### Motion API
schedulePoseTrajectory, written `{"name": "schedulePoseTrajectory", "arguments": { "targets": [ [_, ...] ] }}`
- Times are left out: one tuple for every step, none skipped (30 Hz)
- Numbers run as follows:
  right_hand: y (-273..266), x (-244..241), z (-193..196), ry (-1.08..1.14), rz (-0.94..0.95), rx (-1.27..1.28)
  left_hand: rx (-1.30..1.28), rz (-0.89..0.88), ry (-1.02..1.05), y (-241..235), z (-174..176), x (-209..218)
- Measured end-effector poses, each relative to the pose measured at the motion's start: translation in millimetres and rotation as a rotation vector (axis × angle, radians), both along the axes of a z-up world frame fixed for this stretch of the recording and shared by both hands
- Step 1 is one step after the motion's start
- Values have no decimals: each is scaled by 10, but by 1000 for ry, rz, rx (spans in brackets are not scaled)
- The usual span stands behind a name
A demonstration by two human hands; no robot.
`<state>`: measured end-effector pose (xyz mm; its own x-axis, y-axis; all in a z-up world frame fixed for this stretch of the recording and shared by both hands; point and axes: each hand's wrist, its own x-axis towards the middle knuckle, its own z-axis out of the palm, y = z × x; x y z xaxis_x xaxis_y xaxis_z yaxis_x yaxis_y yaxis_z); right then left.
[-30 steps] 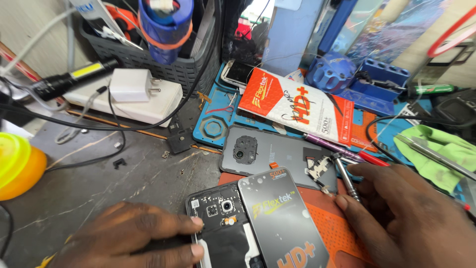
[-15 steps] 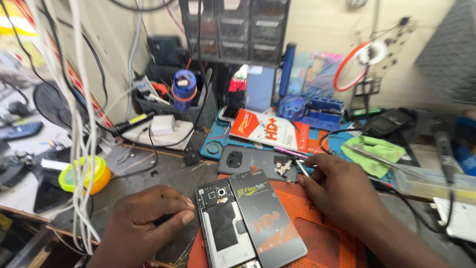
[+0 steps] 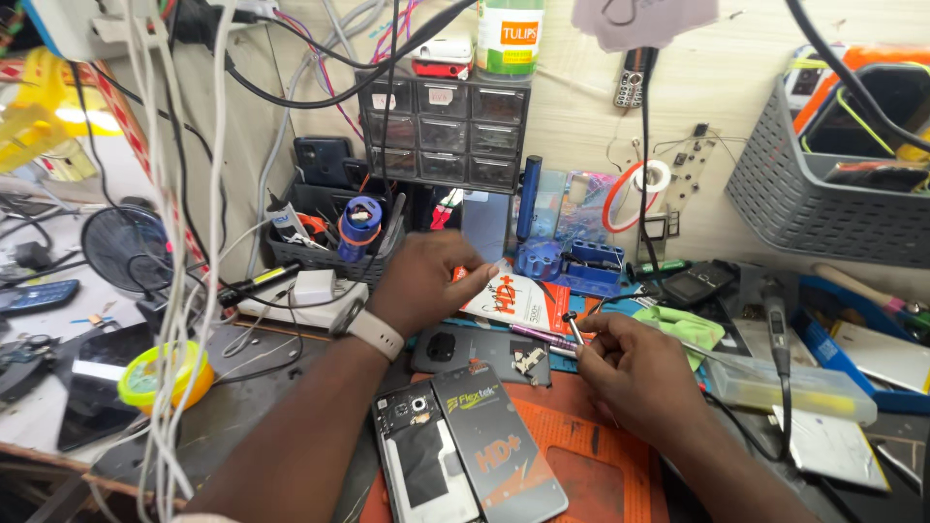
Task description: The person uses a screwdriver to remove and reinsert screws into a disassembled mobile phone on a cluttered workbench. They repeatedly handle small screws and the phone body, occasionally adjusting the device's position.
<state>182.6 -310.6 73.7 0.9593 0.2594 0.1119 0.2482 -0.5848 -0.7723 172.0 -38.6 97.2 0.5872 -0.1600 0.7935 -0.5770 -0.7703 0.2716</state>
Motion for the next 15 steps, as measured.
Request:
{"name": "schedulePoseTrajectory", "arguments": {
  "targets": [
    [2, 17, -2, 12, -6, 1, 12, -10, 31, 14, -78, 77],
    [-9, 62, 13, -6, 20, 47, 24, -20, 62, 27, -148, 142],
    [-13, 70, -13, -5, 58, 90, 32, -19, 111, 55, -269, 114],
    [5, 63, -59, -3, 95, 134, 0, -49, 142, 71, -375, 73],
    [37, 81, -70, -2, 66, 68, -21, -76, 154, 107, -392, 72],
    [29, 80, -68, -2, 38, 1, -43, -102, 166, 134, -394, 68],
    [27, 75, -75, -7, 3, -68, -39, -102, 182, 136, -398, 81],
    [60, 59, -97, -16, 19, -29, -35, -102, 198, 138, -410, 93],
    [69, 23, -90, -29, 30, 4, -36, -108, 209, 128, -396, 77],
    [79, -12, -60, -42, 41, 37, -35, -126, 189, 122, -393, 53],
    [86, -21, 13, -96, 68, 1, -33, -144, 159, 124, -376, 42],
    [88, -23, 104, -149, 94, -35, -30, -162, 130, 126, -361, 33],
    [96, -47, 154, -192, 109, -55, -24, -165, 129, 136, -347, 26],
    [109, -22, 223, -196, 161, -88, -18, -168, 128, 142, -333, 30],
    [94, 14, 289, -189, 200, -119, -12, -184, 138, 118, -347, 32]
  ]
}}
